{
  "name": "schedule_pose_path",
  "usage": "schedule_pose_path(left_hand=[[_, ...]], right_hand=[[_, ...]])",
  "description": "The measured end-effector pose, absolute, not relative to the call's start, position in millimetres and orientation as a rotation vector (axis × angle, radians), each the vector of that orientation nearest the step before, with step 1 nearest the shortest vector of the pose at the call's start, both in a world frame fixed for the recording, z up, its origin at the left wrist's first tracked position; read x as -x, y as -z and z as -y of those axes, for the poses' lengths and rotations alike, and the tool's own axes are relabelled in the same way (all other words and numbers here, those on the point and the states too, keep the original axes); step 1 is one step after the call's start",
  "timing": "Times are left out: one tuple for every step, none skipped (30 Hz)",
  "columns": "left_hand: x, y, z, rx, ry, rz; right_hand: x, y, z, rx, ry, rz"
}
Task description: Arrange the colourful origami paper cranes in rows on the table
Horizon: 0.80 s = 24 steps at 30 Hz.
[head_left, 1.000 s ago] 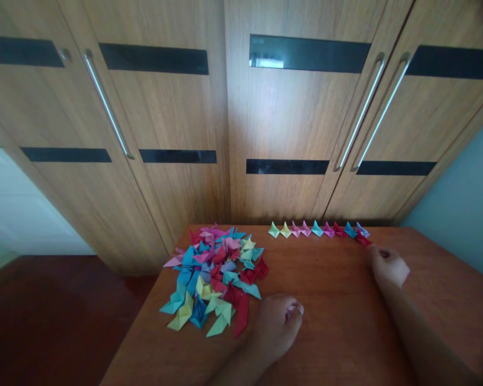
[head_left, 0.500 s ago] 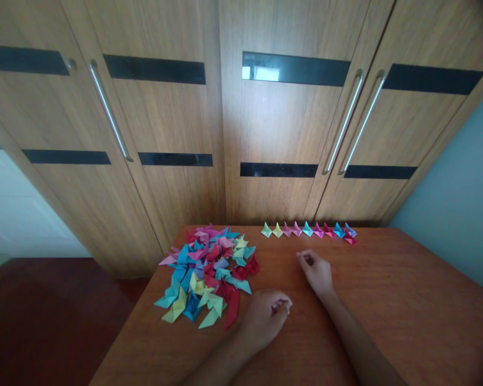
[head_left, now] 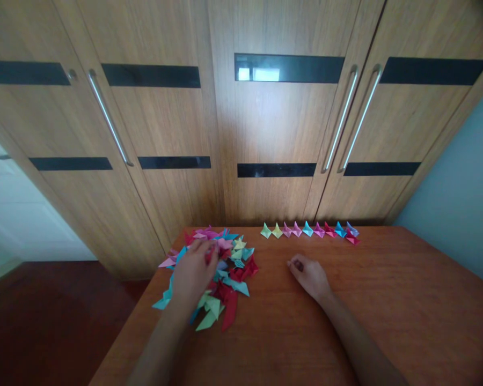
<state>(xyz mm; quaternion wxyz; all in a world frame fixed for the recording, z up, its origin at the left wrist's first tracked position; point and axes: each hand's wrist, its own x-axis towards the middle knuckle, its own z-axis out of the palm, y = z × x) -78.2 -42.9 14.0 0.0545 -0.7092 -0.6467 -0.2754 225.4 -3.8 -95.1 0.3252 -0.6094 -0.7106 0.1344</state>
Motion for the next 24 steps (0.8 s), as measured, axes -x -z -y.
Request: schedule_pose_path(left_hand=[[90, -18, 41, 2.036, 0.760, 2.055], [102, -20, 40, 1.923, 0.696, 2.134], [111, -22, 40, 1.840, 0.644, 2.191], [120, -23, 40, 1.782, 0.599, 2.246], [126, -23, 40, 1.755, 0.562, 2.299], [131, -22, 40, 1.754, 0.530, 2.353], [134, -21, 40, 1.770, 0.504, 2.408], [136, -20, 39, 1.797, 0.484, 2.456], [137, -18, 38, 1.826, 0.475, 2.485], [138, -16, 37, 1.854, 0.476, 2.495], [139, -14, 35, 1.881, 0.486, 2.488], [139, -12, 34, 1.910, 0.501, 2.469], [140, -11, 33, 1.941, 0.520, 2.446], [141, -9, 31, 1.968, 0.542, 2.421], [143, -8, 30, 1.987, 0.571, 2.394], [144, -7, 29, 1.995, 0.610, 2.366], [144, -7, 28, 1.991, 0.666, 2.334], [143, -6, 27, 1.985, 0.741, 2.296], [141, -6, 26, 1.992, 0.840, 2.246], [137, -5, 26, 2.024, 0.959, 2.179], [131, -5, 26, 2.074, 1.089, 2.093], [124, -4, 27, 2.136, 1.215, 1.992], [114, -3, 28, 2.198, 1.324, 1.892], [103, -2, 29, 2.256, 1.414, 1.803]], right_hand=[[-225, 95, 4, 1.601, -0.352, 1.863], [-226, 95, 4, 1.605, -0.351, 1.862], [-226, 95, 4, 1.605, -0.352, 1.862], [-226, 95, 4, 1.602, -0.352, 1.863], [-226, 95, 3, 1.599, -0.352, 1.866], [-226, 95, 3, 1.597, -0.353, 1.868], [-226, 95, 4, 1.597, -0.353, 1.871], [-226, 95, 4, 1.597, -0.354, 1.874], [-226, 95, 4, 1.599, -0.357, 1.877], [-226, 95, 4, 1.603, -0.360, 1.879], [-226, 95, 4, 1.606, -0.362, 1.881], [-226, 95, 4, 1.608, -0.364, 1.883], [-226, 95, 4, 1.611, -0.366, 1.883], [-227, 95, 4, 1.611, -0.368, 1.881], [-227, 96, 4, 1.608, -0.371, 1.878], [-227, 96, 3, 1.600, -0.378, 1.876], [-228, 96, 3, 1.587, -0.387, 1.872], [-228, 96, 3, 1.571, -0.399, 1.862], [-228, 95, 3, 1.549, -0.415, 1.846], [-227, 93, 3, 1.518, -0.437, 1.823], [-226, 90, 4, 1.477, -0.471, 1.799], [-224, 87, 6, 1.427, -0.518, 1.775], [-221, 83, 7, 1.371, -0.576, 1.754], [-218, 79, 10, 1.312, -0.643, 1.735]])
